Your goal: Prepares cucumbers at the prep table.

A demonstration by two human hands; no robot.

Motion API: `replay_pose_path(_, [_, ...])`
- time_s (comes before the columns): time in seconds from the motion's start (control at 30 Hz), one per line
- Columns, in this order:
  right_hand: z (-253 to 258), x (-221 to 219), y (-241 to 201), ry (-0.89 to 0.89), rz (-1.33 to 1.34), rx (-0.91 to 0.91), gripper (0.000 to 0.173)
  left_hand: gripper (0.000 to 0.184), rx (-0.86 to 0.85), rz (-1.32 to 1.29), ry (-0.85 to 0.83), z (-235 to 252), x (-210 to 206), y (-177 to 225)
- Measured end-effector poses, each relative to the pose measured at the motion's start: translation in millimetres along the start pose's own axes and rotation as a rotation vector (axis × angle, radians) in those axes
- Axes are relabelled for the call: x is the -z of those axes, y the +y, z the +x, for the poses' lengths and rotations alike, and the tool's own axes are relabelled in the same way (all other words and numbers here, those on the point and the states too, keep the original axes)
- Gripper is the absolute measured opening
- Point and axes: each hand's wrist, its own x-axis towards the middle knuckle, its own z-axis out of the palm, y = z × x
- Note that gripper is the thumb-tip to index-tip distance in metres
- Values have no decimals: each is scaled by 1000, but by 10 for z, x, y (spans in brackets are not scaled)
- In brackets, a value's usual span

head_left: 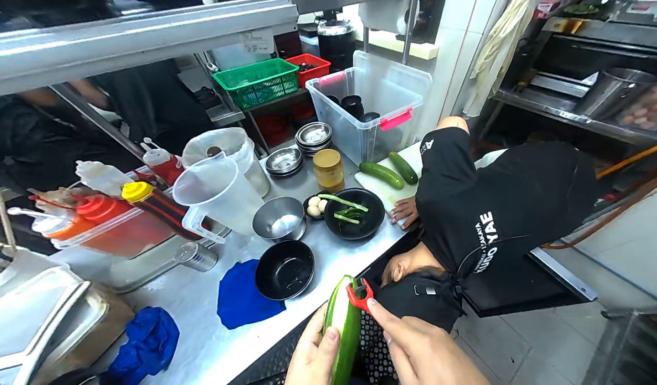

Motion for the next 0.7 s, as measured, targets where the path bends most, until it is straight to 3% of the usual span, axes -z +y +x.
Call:
replay_pose_path(0.17, [31, -103, -26, 51, -36, 2, 51, 47, 12, -6, 84, 69, -156, 79])
replay_pose_path(0.4, [-94, -316, -164, -4, -13, 54, 50, 47, 83, -53, 428, 232, -209, 202])
replay_pose_path(0.57, [-171, -317, -225, -62, -5, 95, 49, 56, 71, -270, 445, 365, -118, 280])
replay_pose_path(0.67, [-215, -323, -220, -89, -14, 132, 48, 62, 59, -486, 345, 394, -5, 286])
replay_pose_path(0.7, [-228, -318, -223, -89, -14, 139, 48, 72, 39, -564, 299, 393, 20, 282])
